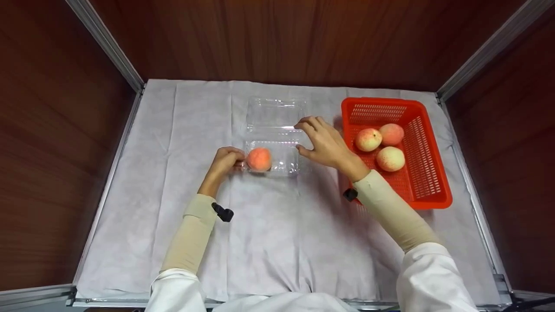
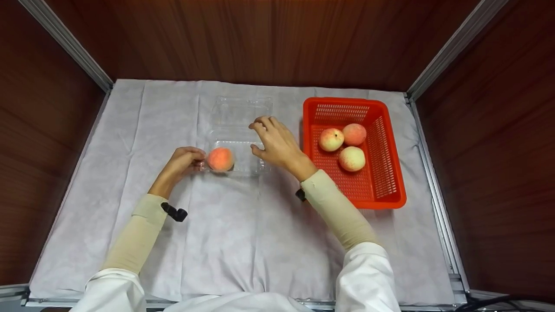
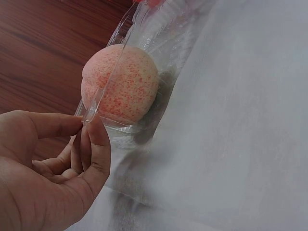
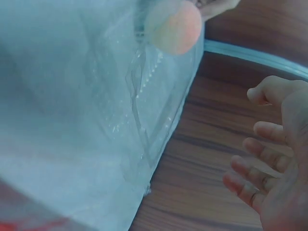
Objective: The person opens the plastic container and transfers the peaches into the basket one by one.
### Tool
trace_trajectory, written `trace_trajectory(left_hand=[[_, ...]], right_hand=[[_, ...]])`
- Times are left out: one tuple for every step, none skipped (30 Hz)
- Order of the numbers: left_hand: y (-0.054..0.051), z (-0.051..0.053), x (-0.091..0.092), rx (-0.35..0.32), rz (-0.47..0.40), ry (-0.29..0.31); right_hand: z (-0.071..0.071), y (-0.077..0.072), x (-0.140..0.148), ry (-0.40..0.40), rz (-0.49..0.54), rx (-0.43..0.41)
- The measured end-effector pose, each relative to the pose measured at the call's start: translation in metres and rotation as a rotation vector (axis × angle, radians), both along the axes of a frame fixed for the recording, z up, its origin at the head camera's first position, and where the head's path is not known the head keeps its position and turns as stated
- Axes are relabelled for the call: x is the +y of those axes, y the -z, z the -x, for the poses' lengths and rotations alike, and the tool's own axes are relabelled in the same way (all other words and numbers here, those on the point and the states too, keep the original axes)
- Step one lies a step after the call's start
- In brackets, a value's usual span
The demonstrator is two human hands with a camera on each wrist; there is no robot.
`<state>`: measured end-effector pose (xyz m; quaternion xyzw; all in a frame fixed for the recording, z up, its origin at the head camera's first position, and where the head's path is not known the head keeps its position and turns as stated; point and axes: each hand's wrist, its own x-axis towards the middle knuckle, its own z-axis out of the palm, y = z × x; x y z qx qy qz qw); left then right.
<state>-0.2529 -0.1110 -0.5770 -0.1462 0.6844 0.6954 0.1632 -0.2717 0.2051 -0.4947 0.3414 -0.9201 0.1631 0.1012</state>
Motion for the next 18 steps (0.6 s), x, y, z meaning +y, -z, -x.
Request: trace_trajectory(left_hand=[[0.000,0.000,0.000,-0.001,-0.003,0.000],[0.000,0.000,0.000,-0.001,-0.006,0.001],[0.000,-0.001,0.000,-0.002,-0.007,0.001],[-0.001,-0.001,0.000,-0.002,-0.010,0.002],[-0.001,-0.001,-0.001,-0.004,-0.014,0.003],[-0.001,0.000,-0.001,-0.006,-0.016,0.003],[-0.001,0.000,-0.001,-0.008,-0.019,0.004],[-0.001,0.000,-0.001,-0.009,-0.020,0.004],[-0.001,0.000,-0.001,-0.008,-0.019,0.004],[-0.001,0.000,-0.001,-0.008,-0.018,0.003],[-0.001,0.000,-0.001,-0.009,-0.017,0.001],[-0.001,0.000,-0.001,-0.008,-0.012,0.004],[0.000,0.000,-0.001,-0.007,-0.008,0.005],[0.000,0.000,-0.001,-0.006,-0.003,0.006],[0.000,0.000,-0.001,-0.005,-0.002,0.008],[0.000,0.000,-0.001,-0.004,-0.001,0.008],[0.000,0.000,-0.001,-0.002,0.000,0.009],[0.000,0.000,-0.001,0.001,0.001,0.009]], right_hand=[[0.000,0.000,-0.002,-0.005,0.002,0.000],[0.000,0.001,-0.004,-0.009,0.002,-0.002],[0.000,0.002,-0.006,-0.013,0.001,-0.003],[-0.001,0.002,-0.008,-0.016,0.002,-0.005],[-0.001,0.003,-0.010,-0.018,0.003,-0.008],[-0.001,0.004,-0.011,-0.021,0.003,-0.011],[-0.001,0.004,-0.013,-0.022,0.001,-0.016],[-0.001,0.005,-0.014,-0.024,0.001,-0.020],[-0.001,0.006,-0.016,-0.027,0.002,-0.023],[-0.001,0.006,-0.017,-0.031,0.005,-0.026],[-0.001,0.007,-0.019,-0.034,0.007,-0.029],[-0.001,0.007,-0.020,-0.037,0.007,-0.031],[-0.001,0.008,-0.021,-0.041,0.009,-0.032],[-0.001,0.008,-0.022,-0.045,0.011,-0.032],[-0.001,0.009,-0.023,-0.046,0.010,-0.032],[-0.002,0.009,-0.024,-0.045,0.008,-0.032],[-0.002,0.010,-0.025,-0.044,0.005,-0.032],[-0.002,0.011,-0.026,-0.043,0.001,-0.032]])
